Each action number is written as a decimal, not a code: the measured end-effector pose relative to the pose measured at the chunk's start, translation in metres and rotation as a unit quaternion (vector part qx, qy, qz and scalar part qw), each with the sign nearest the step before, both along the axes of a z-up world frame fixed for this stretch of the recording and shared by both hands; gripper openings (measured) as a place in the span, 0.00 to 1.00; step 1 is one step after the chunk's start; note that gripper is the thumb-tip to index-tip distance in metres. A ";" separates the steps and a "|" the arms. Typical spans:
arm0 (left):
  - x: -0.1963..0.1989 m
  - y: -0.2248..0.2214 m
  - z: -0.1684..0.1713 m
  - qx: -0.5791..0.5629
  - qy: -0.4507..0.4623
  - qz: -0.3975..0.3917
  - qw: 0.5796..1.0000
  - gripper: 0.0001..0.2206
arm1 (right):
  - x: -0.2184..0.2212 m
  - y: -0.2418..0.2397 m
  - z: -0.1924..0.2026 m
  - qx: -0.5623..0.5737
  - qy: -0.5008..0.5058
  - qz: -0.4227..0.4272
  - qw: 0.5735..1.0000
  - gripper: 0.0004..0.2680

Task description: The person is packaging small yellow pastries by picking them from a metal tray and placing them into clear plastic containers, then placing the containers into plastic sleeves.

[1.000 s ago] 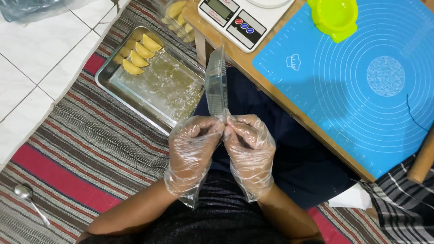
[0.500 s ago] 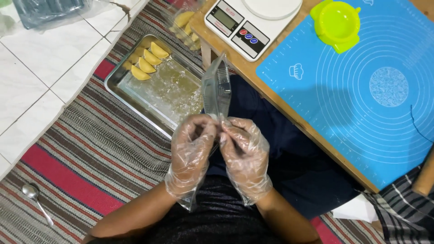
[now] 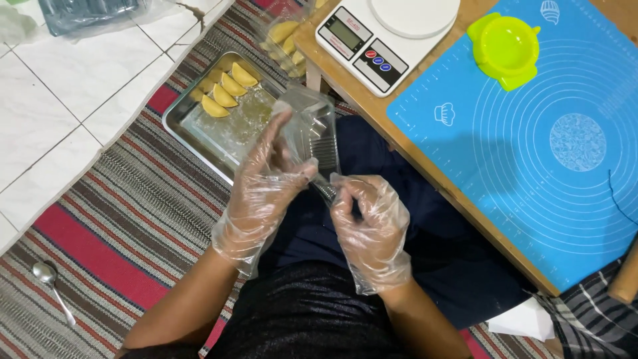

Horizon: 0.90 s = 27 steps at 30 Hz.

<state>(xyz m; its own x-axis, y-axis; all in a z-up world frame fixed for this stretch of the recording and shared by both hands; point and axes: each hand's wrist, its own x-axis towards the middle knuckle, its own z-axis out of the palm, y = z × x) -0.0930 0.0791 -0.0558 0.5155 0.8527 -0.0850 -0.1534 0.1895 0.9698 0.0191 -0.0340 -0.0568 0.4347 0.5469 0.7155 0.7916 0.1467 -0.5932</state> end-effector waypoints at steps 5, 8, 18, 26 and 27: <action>-0.016 0.052 -0.008 0.519 0.057 -0.024 0.853 0.28 | 0.009 -0.011 0.011 -0.116 -0.022 0.071 0.990 0.04; -0.020 0.066 -0.001 0.406 -0.058 -0.122 0.904 0.17 | 0.016 -0.010 0.011 -0.114 -0.023 0.105 0.988 0.03; -0.047 0.066 0.013 0.136 0.028 -0.095 0.986 0.04 | 0.022 -0.001 -0.017 -0.037 0.176 0.183 0.966 0.03; -0.105 0.092 -0.045 0.310 -0.051 0.006 0.949 0.06 | -0.027 0.018 -0.024 -0.134 0.064 0.155 0.977 0.05; -0.106 0.086 -0.041 0.307 -0.049 0.008 0.950 0.06 | -0.028 0.020 -0.034 -0.137 0.065 0.158 0.976 0.05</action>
